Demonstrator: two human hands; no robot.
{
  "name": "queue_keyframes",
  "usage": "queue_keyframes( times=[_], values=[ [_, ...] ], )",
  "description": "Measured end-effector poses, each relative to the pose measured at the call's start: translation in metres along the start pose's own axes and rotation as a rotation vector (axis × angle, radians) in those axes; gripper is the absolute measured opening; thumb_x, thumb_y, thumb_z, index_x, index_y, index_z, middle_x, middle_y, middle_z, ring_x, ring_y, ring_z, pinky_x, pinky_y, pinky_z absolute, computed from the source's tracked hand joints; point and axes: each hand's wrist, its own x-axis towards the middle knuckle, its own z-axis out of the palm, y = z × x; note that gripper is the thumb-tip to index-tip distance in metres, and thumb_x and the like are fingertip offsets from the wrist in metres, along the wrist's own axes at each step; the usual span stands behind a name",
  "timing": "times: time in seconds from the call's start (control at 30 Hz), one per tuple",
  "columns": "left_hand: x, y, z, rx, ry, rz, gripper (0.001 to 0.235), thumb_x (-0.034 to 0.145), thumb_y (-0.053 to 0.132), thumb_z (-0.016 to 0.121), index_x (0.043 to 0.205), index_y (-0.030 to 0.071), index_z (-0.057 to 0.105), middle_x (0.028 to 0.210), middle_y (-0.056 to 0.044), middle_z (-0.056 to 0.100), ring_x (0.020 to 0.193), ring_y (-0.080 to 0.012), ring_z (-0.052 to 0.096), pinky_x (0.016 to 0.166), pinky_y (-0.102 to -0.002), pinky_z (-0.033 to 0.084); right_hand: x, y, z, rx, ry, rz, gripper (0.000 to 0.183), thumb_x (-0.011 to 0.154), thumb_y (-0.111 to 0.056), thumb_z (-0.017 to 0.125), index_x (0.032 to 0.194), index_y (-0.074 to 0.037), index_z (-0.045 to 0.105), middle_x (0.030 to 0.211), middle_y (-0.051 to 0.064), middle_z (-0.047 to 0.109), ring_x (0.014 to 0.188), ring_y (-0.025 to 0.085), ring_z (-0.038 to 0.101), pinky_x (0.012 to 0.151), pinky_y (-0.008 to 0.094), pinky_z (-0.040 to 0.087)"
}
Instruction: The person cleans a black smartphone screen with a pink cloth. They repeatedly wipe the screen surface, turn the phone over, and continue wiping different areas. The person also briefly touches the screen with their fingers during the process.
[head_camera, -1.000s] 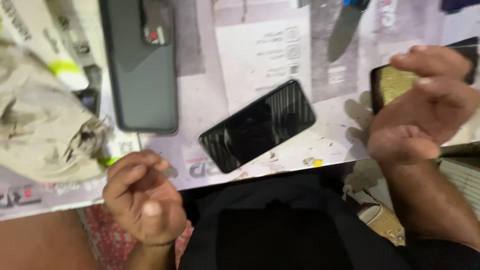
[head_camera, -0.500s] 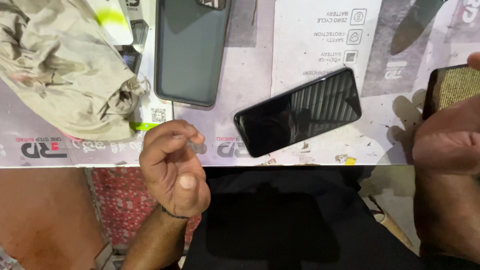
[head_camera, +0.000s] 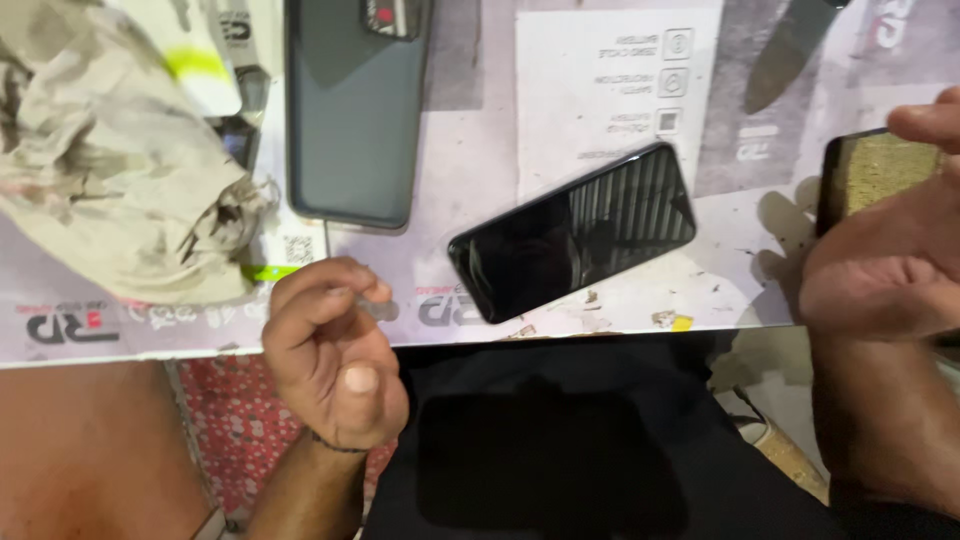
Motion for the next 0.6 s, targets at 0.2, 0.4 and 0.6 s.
queue_keyframes(
  times=[0.2, 0.4, 0.6],
  values=[
    [-0.001, -0.003, -0.002, 0.029, 0.000, 0.013, 0.041, 0.104, 0.034, 0.061, 0.130, 0.003, 0.052, 0.118, -0.018, 0.057, 0.099, -0.0202, 0.060, 0.087, -0.032, 0.054, 0.008, -0.008, 0.005, -0.016, 0.047, 0.072, 0.072, 0.107, -0.062, 0.020, 0.127, -0.001, 0.053, 0.113, 0.024, 0.061, 0.114, 0.032, 0.060, 0.107, 0.048, 0.045],
    [0.006, 0.010, 0.006, 0.255, -0.135, 0.025, 0.046, 0.103, 0.028, 0.074, 0.134, 0.003, 0.050, 0.123, -0.018, 0.054, 0.105, -0.0222, 0.057, 0.089, -0.034, 0.052, 0.004, -0.008, 0.002, -0.026, 0.045, 0.082, 0.073, 0.107, -0.063, 0.020, 0.124, 0.000, 0.052, 0.111, 0.024, 0.061, 0.113, 0.032, 0.060, 0.106, 0.048, 0.046],
    [0.029, 0.030, 0.007, 0.891, -0.482, 0.267, 0.066, 0.087, 0.051, 0.079, 0.127, 0.005, 0.053, 0.117, -0.016, 0.064, 0.105, -0.0303, 0.058, 0.097, -0.046, 0.034, 0.001, -0.003, 0.010, -0.001, 0.031, 0.072, 0.073, 0.106, -0.065, 0.021, 0.121, 0.000, 0.051, 0.110, 0.025, 0.062, 0.112, 0.032, 0.060, 0.105, 0.047, 0.046]
  ],
)
